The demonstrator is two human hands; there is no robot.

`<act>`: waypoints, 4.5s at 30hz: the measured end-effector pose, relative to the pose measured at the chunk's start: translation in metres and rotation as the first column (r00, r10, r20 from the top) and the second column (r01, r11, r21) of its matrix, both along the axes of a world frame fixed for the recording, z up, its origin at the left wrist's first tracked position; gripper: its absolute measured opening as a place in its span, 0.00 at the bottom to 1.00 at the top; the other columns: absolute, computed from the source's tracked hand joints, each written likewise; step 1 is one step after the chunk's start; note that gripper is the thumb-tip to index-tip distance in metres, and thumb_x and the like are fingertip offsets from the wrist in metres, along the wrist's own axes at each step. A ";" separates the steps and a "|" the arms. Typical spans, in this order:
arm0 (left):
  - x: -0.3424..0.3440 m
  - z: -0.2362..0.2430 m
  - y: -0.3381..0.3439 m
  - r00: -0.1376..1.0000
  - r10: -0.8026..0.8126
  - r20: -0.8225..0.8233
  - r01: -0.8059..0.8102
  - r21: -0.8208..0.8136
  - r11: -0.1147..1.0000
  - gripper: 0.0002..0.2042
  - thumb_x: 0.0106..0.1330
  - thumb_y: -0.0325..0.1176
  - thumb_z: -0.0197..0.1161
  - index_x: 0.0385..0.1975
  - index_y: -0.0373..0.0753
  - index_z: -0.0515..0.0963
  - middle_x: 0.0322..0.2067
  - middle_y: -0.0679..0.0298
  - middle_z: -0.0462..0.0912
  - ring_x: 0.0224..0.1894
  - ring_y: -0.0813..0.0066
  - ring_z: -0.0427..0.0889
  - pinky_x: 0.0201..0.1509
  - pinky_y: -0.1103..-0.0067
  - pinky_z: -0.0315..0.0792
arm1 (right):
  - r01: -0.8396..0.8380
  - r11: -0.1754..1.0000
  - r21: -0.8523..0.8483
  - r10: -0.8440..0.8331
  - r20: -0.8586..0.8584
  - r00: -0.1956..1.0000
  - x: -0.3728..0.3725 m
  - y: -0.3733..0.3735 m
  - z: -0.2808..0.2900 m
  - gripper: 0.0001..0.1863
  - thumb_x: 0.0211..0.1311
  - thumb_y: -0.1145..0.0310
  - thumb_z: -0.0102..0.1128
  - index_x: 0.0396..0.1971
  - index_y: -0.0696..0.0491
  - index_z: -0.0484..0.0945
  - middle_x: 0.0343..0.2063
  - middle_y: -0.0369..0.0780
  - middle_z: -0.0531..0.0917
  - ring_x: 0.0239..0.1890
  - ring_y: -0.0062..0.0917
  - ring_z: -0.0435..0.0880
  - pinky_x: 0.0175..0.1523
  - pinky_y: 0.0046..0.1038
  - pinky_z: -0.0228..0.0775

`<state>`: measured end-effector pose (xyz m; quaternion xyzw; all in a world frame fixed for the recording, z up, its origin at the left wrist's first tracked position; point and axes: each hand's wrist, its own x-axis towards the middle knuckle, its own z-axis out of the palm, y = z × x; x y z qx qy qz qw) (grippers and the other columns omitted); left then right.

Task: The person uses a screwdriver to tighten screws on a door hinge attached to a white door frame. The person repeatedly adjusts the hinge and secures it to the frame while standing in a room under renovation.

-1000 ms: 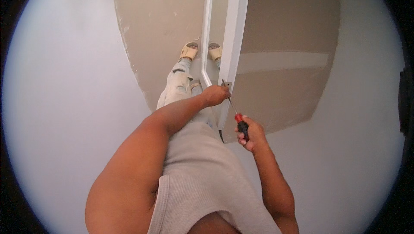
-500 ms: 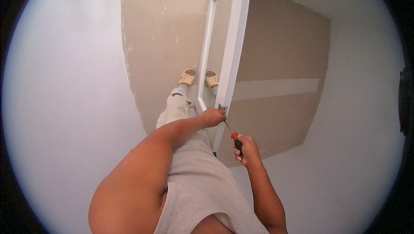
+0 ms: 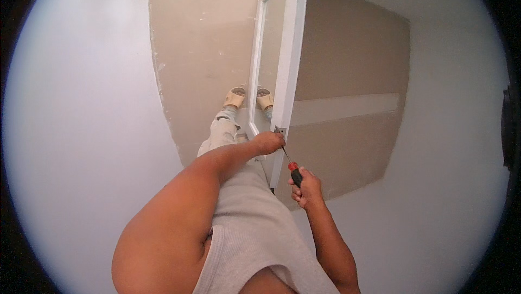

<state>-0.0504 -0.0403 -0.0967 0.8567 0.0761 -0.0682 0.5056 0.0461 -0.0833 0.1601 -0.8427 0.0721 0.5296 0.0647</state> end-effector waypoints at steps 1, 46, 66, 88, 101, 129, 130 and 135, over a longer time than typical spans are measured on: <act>0.001 0.003 0.003 1.000 0.010 0.021 -0.010 -0.005 1.000 0.10 0.61 0.34 0.55 0.40 0.42 0.78 0.36 0.57 0.77 0.38 0.57 0.81 0.41 0.67 0.77 | 0.195 0.981 -0.018 -0.196 -0.056 0.979 -0.001 0.005 0.005 0.17 0.63 0.60 0.52 0.45 0.55 0.68 0.25 0.46 0.79 0.31 0.33 0.83 0.28 0.36 0.73; 0.014 0.078 -0.046 0.618 -0.146 -0.772 -0.717 -0.479 -0.507 0.12 0.72 0.41 0.46 0.31 0.42 0.70 0.18 0.71 0.62 0.18 0.79 0.58 0.22 0.79 0.56 | -0.255 0.967 -0.001 0.255 -0.004 0.967 0.009 -0.022 -0.013 0.20 0.64 0.60 0.52 0.50 0.57 0.68 0.22 0.43 0.78 0.21 0.26 0.77 0.28 0.34 0.73; 0.021 0.086 -0.038 0.575 -0.089 -0.813 -0.782 -0.514 -0.353 0.16 0.71 0.45 0.46 0.26 0.41 0.68 0.17 0.70 0.60 0.17 0.79 0.58 0.18 0.79 0.53 | -0.907 0.413 -0.085 0.878 0.303 0.372 0.011 -0.035 -0.017 0.18 0.59 0.59 0.58 0.44 0.54 0.69 0.27 0.46 0.78 0.34 0.35 0.81 0.36 0.37 0.73; 0.013 0.055 0.013 0.786 0.274 -0.554 -0.448 -0.205 0.870 0.27 0.67 0.53 0.50 0.35 0.27 0.78 0.34 0.42 0.81 0.37 0.45 0.81 0.42 0.59 0.73 | 0.173 0.985 0.000 -0.171 -0.111 0.979 0.011 -0.030 -0.019 0.17 0.58 0.58 0.58 0.39 0.55 0.72 0.27 0.46 0.80 0.30 0.36 0.82 0.31 0.41 0.72; 0.035 0.026 0.057 0.791 0.243 -0.561 -0.328 -0.054 0.943 0.27 0.62 0.56 0.55 0.38 0.33 0.76 0.39 0.47 0.81 0.43 0.48 0.80 0.47 0.59 0.73 | -0.601 0.793 0.098 0.602 0.021 0.798 0.032 -0.046 -0.052 0.14 0.64 0.63 0.49 0.45 0.55 0.73 0.37 0.49 0.79 0.35 0.35 0.81 0.36 0.37 0.73; 0.034 0.025 0.068 0.789 0.194 -0.583 -0.244 -0.007 0.970 0.27 0.64 0.55 0.53 0.44 0.33 0.75 0.43 0.46 0.80 0.47 0.49 0.80 0.49 0.61 0.73 | -0.755 0.649 0.098 0.722 0.235 0.651 0.011 -0.037 -0.057 0.16 0.61 0.65 0.51 0.48 0.50 0.72 0.29 0.48 0.79 0.32 0.38 0.82 0.37 0.42 0.73; 0.033 0.022 0.067 0.787 0.193 -0.587 -0.240 -0.002 0.971 0.27 0.64 0.55 0.53 0.44 0.33 0.75 0.43 0.46 0.80 0.47 0.49 0.80 0.50 0.61 0.73 | -0.297 0.936 0.190 0.304 -0.009 0.953 0.023 -0.047 -0.073 0.15 0.61 0.64 0.51 0.47 0.50 0.72 0.28 0.47 0.79 0.29 0.35 0.80 0.32 0.39 0.72; 0.028 0.025 0.067 0.775 0.180 -0.606 -0.227 -0.002 0.974 0.27 0.64 0.55 0.52 0.46 0.33 0.75 0.44 0.47 0.80 0.47 0.51 0.80 0.50 0.61 0.73 | 0.537 0.839 0.087 -0.492 -0.300 0.817 0.008 -0.050 -0.068 0.15 0.62 0.59 0.53 0.42 0.53 0.72 0.26 0.44 0.78 0.17 0.20 0.72 0.14 0.26 0.58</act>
